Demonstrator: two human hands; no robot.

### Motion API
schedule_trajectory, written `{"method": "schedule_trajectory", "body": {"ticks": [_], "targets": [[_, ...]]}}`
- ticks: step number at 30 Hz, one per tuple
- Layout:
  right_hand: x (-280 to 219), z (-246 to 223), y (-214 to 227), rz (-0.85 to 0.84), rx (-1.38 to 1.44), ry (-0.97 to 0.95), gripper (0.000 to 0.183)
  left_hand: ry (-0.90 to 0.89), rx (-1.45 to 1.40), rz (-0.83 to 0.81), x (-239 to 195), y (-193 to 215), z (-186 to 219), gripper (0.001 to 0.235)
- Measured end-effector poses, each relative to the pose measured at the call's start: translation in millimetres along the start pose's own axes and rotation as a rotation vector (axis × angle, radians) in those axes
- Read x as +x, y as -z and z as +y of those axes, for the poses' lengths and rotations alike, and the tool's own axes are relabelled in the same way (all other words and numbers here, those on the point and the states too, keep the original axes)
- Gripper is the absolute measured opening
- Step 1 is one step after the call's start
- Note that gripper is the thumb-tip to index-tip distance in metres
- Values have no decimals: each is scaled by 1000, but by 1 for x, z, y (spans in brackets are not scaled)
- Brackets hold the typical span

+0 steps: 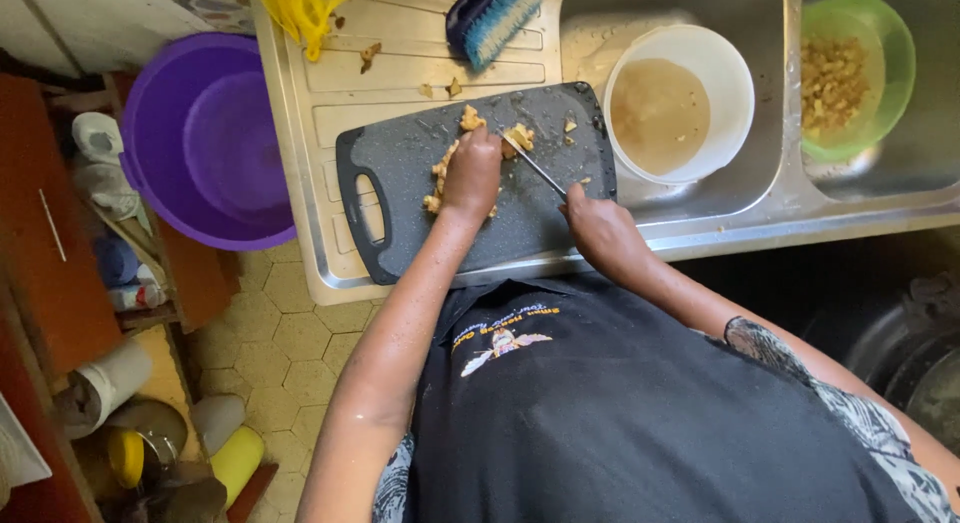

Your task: The person chops ginger on a cutting board using a knife. They repeatedly transfer the chopped ginger into a bowl of water in the sink, then return to chopping more ginger on the board.

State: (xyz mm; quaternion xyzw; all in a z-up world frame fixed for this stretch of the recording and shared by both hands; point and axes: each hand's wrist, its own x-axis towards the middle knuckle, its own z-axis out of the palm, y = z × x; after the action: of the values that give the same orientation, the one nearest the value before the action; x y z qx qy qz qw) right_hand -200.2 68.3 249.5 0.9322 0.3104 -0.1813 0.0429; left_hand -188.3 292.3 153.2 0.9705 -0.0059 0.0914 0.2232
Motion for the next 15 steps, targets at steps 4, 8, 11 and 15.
{"method": "schedule_trajectory", "body": {"ticks": [4, 8, 11, 15], "targets": [[28, 4, -52, -35, 63, 0, 22, 16, 63, 19, 1, 7, 6, 5], [33, 10, -64, -74, 188, -8, 29, 69, 34, -29, 3, -1, 3, 10], [5, 29, -74, -166, 180, -46, 34, 26, 60, 50, 1, -10, -4, 7], [-31, 48, -51, -159, 162, -12, 30, 11, 94, 1, 4, 1, 4, 29]]}}
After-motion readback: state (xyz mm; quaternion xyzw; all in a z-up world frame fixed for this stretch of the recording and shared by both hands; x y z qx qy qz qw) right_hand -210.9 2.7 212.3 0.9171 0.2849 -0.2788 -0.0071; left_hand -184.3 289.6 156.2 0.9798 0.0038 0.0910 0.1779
